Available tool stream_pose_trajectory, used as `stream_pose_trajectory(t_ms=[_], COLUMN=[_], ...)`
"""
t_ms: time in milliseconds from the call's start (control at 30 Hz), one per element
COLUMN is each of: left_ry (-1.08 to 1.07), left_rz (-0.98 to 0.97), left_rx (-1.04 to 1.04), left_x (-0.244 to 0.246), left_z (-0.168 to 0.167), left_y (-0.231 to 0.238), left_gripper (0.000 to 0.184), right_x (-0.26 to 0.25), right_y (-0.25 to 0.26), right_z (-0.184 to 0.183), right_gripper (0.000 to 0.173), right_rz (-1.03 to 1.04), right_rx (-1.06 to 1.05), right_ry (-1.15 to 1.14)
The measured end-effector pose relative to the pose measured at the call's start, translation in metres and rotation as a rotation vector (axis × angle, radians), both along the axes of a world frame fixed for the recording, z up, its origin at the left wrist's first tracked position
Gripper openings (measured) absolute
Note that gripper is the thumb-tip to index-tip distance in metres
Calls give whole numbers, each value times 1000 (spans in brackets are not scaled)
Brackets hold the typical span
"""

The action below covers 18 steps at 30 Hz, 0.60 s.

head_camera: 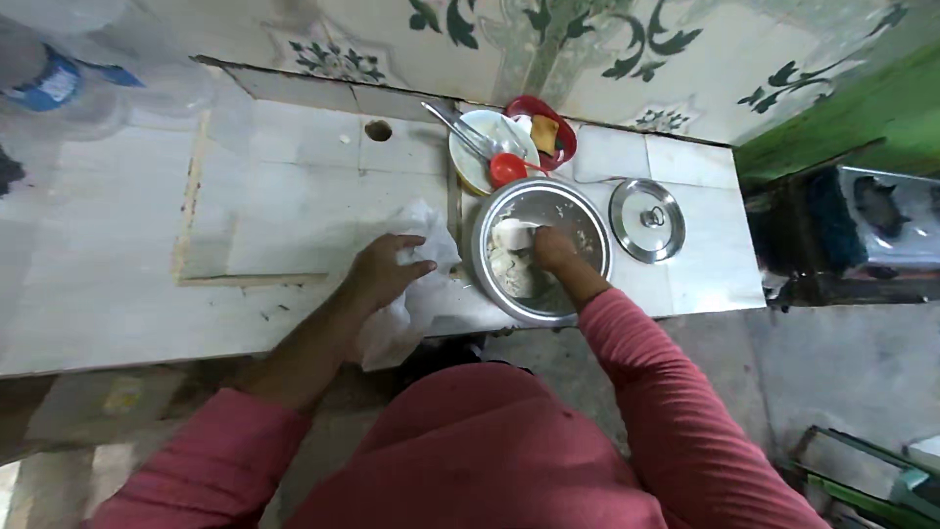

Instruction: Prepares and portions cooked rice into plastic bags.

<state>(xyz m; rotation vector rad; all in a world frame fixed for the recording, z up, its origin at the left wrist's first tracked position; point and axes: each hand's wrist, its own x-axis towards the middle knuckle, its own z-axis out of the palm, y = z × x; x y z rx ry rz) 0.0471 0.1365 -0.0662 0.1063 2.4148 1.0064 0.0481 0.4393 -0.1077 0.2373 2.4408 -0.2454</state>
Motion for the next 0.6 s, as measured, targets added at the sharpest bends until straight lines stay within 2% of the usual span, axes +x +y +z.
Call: stream_pose_trajectory(t_ms=[100, 233, 333, 400, 467, 533, 600], left_ry=[14, 59, 72, 50, 56, 48, 40], left_rz=[-16, -29, -60, -83, -106, -123, -136], left_rx=[-30, -59, -133, -178, -199, -218, -227], left_x=[-3, -6, -7, -8, -9, -12, -13], left_z=[-5, -10, -13, -18, -24, -27, -27], left_y=[6, 16, 32, 40, 46, 50, 54], left_gripper=[54, 57, 63, 68, 72, 76, 79], right_x=[6, -12, -19, -10, 6, 10, -1], right_y=[1, 35, 23, 8, 3, 7, 15], right_z=[29, 55, 39, 16, -11, -3, 28], right_gripper=[34, 31, 32, 34, 30, 28, 28], right_rz=[161, 40, 64, 249, 467, 535, 430], right_rx=[8, 135, 146, 50, -87, -99, -17], right_ry=[-59, 56, 181, 268, 321, 137, 3])
